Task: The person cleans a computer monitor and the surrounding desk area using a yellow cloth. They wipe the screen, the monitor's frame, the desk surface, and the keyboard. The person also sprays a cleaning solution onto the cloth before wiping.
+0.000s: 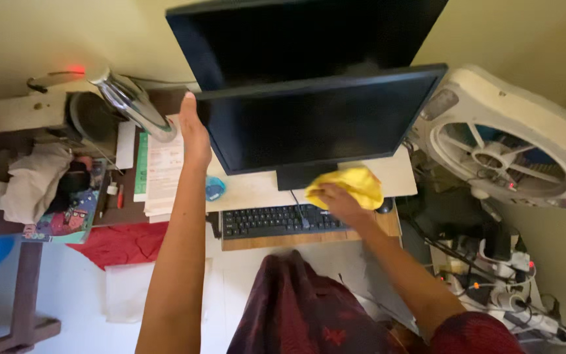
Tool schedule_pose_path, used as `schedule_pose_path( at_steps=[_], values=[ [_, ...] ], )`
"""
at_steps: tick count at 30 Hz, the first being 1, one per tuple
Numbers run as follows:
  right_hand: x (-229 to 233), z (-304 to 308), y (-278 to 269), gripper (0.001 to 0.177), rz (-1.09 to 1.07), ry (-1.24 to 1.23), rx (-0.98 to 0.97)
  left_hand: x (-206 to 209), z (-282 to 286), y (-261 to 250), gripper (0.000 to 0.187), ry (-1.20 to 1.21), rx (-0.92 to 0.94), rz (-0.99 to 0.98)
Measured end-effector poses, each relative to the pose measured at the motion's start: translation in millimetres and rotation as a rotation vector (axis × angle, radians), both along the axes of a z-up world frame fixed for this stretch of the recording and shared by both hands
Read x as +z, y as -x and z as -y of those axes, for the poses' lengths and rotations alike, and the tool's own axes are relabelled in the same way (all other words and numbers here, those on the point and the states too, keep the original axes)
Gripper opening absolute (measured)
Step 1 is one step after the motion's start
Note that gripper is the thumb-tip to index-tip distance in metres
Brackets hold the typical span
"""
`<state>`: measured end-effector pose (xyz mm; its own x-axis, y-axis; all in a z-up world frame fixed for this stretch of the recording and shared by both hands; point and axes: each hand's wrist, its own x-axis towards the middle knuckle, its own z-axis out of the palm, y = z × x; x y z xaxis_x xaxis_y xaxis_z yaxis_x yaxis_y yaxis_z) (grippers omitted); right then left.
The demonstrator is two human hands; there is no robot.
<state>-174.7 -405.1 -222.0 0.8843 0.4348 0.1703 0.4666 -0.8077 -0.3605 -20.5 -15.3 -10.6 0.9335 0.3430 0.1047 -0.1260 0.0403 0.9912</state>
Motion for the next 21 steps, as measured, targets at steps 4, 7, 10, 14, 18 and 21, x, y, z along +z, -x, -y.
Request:
schedule_pose_path(
  at_steps=[4, 7, 10, 14, 18, 21],
  values=[
    [30, -48, -10, 0.053, 0.178, 0.409, 0.227, -3, 27, 39, 0.081, -0.21, 0.046, 0.012],
    [58, -38, -33, 0.084, -0.435, 0.158, 0.169, -8, 41, 72, 0.076, -0.372, 0.046, 0.083],
    [42, -32, -42, 0.07, -0.056, 0.088, 0.119, -34, 57, 92, 0.07, -0.424, 0.136, 0.209],
    [-12, -59, -57, 0.072, -0.114, 0.021, 0.226, -141, 103, 141, 0.056, -0.888, 0.276, -0.042],
    [-28, -82, -74, 0.074, -0.174, 0.035, 0.075, -256, 134, 152, 0.018, -0.669, -0.094, -0.261],
    [6, -82, -71, 0.072, -0.079, 0.085, 0.163, -295, 149, 144, 0.022, -0.967, -0.176, -0.007]
  ],
)
